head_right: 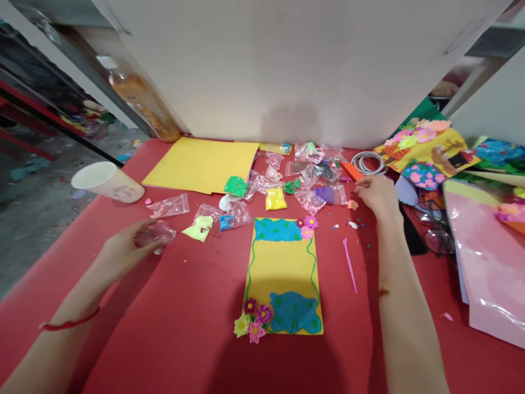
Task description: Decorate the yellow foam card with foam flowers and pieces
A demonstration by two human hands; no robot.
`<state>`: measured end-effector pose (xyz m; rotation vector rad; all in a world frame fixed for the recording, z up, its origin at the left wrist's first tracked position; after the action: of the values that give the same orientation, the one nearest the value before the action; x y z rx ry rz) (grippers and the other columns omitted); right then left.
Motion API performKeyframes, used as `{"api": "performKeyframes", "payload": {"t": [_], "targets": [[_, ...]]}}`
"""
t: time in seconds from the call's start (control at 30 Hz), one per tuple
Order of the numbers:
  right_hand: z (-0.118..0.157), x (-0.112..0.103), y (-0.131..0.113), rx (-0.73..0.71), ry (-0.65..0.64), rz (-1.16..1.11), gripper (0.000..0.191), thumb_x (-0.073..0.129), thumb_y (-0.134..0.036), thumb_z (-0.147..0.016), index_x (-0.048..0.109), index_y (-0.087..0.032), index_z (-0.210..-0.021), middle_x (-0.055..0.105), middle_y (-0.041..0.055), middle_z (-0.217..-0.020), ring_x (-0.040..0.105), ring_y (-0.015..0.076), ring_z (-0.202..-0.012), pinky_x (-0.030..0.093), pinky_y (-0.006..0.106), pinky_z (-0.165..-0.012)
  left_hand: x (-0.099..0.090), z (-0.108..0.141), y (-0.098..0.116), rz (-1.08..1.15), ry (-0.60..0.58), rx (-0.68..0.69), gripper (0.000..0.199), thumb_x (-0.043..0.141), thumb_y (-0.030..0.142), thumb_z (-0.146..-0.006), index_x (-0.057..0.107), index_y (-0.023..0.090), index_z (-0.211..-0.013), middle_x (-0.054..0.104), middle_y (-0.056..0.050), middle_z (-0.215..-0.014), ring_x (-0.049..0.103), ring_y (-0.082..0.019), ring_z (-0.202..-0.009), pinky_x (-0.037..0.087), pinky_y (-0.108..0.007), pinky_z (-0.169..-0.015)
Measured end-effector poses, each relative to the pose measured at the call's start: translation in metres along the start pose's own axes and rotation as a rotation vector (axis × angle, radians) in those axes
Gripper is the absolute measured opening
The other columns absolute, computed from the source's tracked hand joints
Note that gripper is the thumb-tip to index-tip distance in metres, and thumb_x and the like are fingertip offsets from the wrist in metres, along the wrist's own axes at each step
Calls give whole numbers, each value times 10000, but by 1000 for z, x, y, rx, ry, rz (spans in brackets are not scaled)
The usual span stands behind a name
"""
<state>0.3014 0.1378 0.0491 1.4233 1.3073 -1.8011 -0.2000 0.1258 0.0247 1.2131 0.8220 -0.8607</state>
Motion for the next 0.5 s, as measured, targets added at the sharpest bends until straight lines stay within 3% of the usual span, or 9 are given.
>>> {"api": "performKeyframes", "payload": {"t": [0.2,0.33,0.5], "targets": [[-16,22,7,-102,60,29,305,523,-163,-750,695,-128,-998,714,119,-933,637,202,-841,439,298,-792,3,11,6,341,-102,-15,206,643,398,-724,593,229,-831,678,23,-764,642,-193,-653,510,-296,-684],[-32,42,2,-183,106,99,316,531,-222,-779,683,-147,-1046,666,124,-1045,597,235,-971,424,342,-865,5,15,15,311,-64,11,197,607,420,-769,590,225,-783,648,28,-649,621,-193,-637,478,-281,-669],[-36,44,-3,-161,159,187,302,482,-255,-829,683,-115,-1007,663,180,-1010,595,282,-935,420,367,-775,2,19,24,252,-77,85,182,582,421,-800,608,245,-836,692,27,-778,639,-208,-750,467,-280,-729]]}}
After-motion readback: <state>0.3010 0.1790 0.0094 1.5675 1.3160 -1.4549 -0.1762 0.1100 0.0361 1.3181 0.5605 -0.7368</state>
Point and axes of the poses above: each hand's wrist, its own z-axis away from the middle knuckle, its own x-axis out of the palm, y = z × x, the point moved 1 cm from there along -z, towards the middle knuckle
